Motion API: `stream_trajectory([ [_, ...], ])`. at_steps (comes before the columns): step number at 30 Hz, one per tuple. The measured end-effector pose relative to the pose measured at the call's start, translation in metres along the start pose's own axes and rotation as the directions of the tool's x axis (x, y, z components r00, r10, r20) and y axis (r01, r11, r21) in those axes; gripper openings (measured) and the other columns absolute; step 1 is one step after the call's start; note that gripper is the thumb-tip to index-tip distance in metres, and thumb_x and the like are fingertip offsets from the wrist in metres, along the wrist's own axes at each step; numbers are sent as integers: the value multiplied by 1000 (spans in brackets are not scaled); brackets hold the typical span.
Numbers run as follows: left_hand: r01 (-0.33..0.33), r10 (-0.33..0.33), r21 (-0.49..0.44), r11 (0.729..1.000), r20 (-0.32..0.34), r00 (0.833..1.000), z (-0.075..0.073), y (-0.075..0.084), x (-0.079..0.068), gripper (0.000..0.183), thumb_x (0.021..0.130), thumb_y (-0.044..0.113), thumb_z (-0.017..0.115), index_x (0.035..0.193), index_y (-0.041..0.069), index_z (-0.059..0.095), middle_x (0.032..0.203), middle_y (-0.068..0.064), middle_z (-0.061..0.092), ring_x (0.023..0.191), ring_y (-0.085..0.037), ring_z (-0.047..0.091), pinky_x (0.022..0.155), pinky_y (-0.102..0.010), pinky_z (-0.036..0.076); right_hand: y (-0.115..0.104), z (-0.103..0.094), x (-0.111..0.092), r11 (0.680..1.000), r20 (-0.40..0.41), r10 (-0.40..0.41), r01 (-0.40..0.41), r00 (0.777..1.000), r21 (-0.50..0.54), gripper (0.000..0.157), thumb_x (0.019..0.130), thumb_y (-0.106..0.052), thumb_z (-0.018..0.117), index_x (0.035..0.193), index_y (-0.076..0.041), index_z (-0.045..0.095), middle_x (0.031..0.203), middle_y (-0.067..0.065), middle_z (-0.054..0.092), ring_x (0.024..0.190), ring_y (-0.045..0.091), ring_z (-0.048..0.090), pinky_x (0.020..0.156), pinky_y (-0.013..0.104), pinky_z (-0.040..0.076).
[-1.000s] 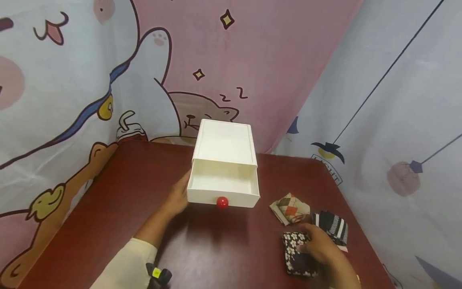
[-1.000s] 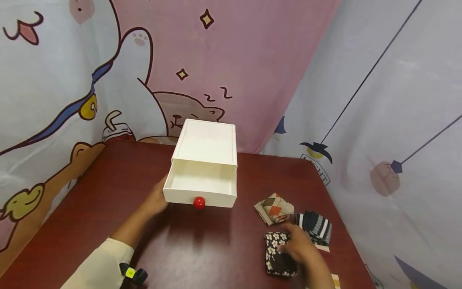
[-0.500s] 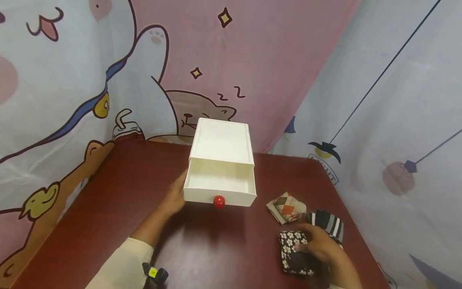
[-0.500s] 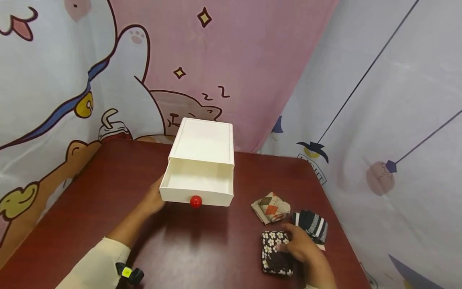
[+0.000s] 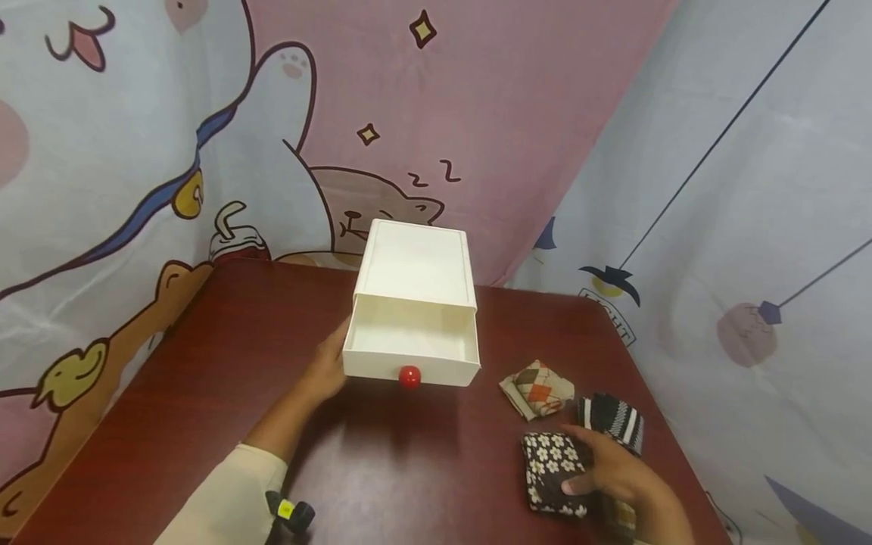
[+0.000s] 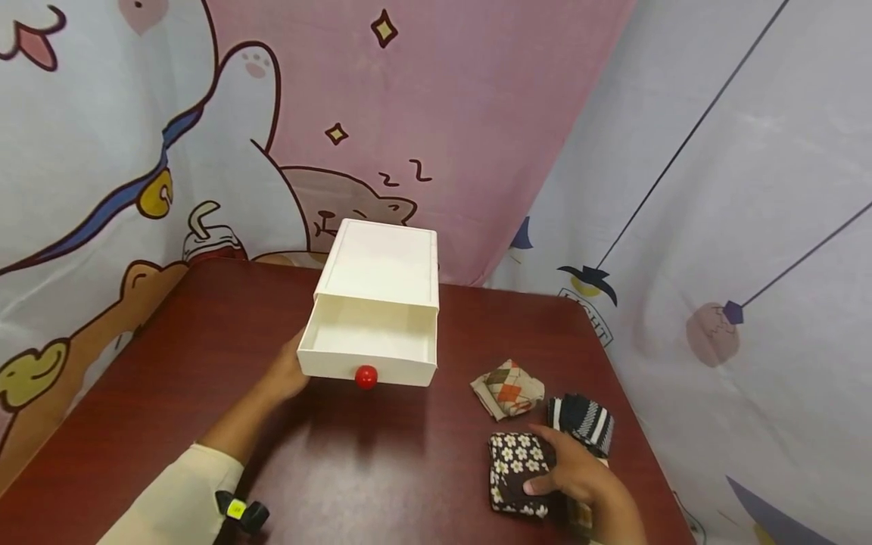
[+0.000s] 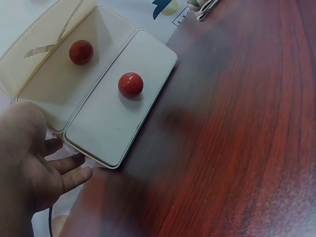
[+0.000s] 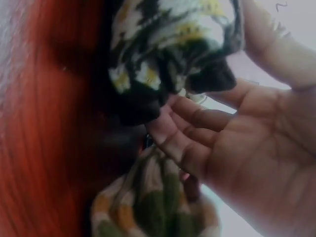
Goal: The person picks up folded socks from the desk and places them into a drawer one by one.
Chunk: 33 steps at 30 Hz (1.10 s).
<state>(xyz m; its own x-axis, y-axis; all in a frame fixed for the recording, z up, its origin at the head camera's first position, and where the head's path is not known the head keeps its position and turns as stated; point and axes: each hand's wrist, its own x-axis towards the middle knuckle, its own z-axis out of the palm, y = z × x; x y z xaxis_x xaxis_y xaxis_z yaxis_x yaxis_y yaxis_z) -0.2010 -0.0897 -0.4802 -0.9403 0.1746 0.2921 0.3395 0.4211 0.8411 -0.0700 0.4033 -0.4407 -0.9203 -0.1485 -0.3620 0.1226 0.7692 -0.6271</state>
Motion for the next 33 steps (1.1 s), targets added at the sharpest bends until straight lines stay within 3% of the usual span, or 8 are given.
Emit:
stream_trajectory([
  [4, -11, 11, -7, 1000, -4, 1000, 0, 0, 0, 62, 112, 15, 57, 170, 6, 37, 165, -24, 51, 153, -49, 49, 127, -69, 36, 4, 1, 0, 1000, 8, 4, -4, 1000, 25, 109, 69, -12, 101, 159, 9, 44, 159, 40, 48, 146, 65, 44, 115, 77, 42],
  [8, -17, 17, -23, 1000, 4, 1000, 5, 0, 0, 62, 112, 15, 58, 170, 8, 36, 165, -23, 52, 153, -47, 49, 127, -68, 36, 9, 3, -1, 996, 8, 62, -62, 998, 68, 107, 72, -10, 99, 159, 14, 41, 150, 38, 58, 138, 57, 57, 113, 72, 48],
  [11, -26, 26, -26, 999, 4, 1000, 6, 0, -2, 63, 112, 14, 58, 170, 7, 37, 164, -25, 53, 152, -48, 49, 126, -69, 37, 10, 9, 3, 993, -20, 91, -89, 996, 82, 96, 77, -8, 97, 153, 19, 44, 135, 32, 69, 124, 44, 68, 107, 64, 56],
  [16, -48, 47, -35, 998, -23, 999, 5, 2, -4, 63, 110, 11, 60, 168, 2, 38, 163, -28, 52, 152, -52, 48, 125, -72, 36, 6, 18, 10, 993, -102, 109, -104, 989, 59, 74, 77, -5, 96, 137, 18, 60, 119, 21, 76, 111, 35, 71, 100, 56, 59],
  [23, -45, 45, -15, 999, -7, 999, 3, 0, -3, 64, 111, 14, 59, 170, 6, 36, 164, -27, 52, 153, -50, 47, 126, -71, 36, -2, 24, 11, 988, -142, 155, -154, 978, 22, 73, 75, -5, 97, 135, 18, 61, 130, 32, 70, 125, 51, 64, 108, 67, 52],
  [28, -70, 70, -5, 998, -25, 997, 3, 0, -4, 62, 110, 11, 58, 168, 1, 37, 164, -29, 51, 151, -53, 48, 124, -73, 37, -3, 27, 9, 986, -138, 157, -148, 978, 75, 70, 76, -2, 94, 134, 17, 61, 124, 29, 71, 118, 46, 67, 104, 61, 56],
  [33, -57, 57, 9, 998, -25, 998, 1, 1, -5, 62, 111, 14, 59, 169, 5, 38, 163, -28, 52, 151, -52, 49, 123, -73, 38, -2, 27, 7, 990, -144, 133, -125, 981, 63, 68, 78, -5, 94, 133, 16, 61, 127, 31, 70, 121, 48, 66, 105, 62, 55],
])
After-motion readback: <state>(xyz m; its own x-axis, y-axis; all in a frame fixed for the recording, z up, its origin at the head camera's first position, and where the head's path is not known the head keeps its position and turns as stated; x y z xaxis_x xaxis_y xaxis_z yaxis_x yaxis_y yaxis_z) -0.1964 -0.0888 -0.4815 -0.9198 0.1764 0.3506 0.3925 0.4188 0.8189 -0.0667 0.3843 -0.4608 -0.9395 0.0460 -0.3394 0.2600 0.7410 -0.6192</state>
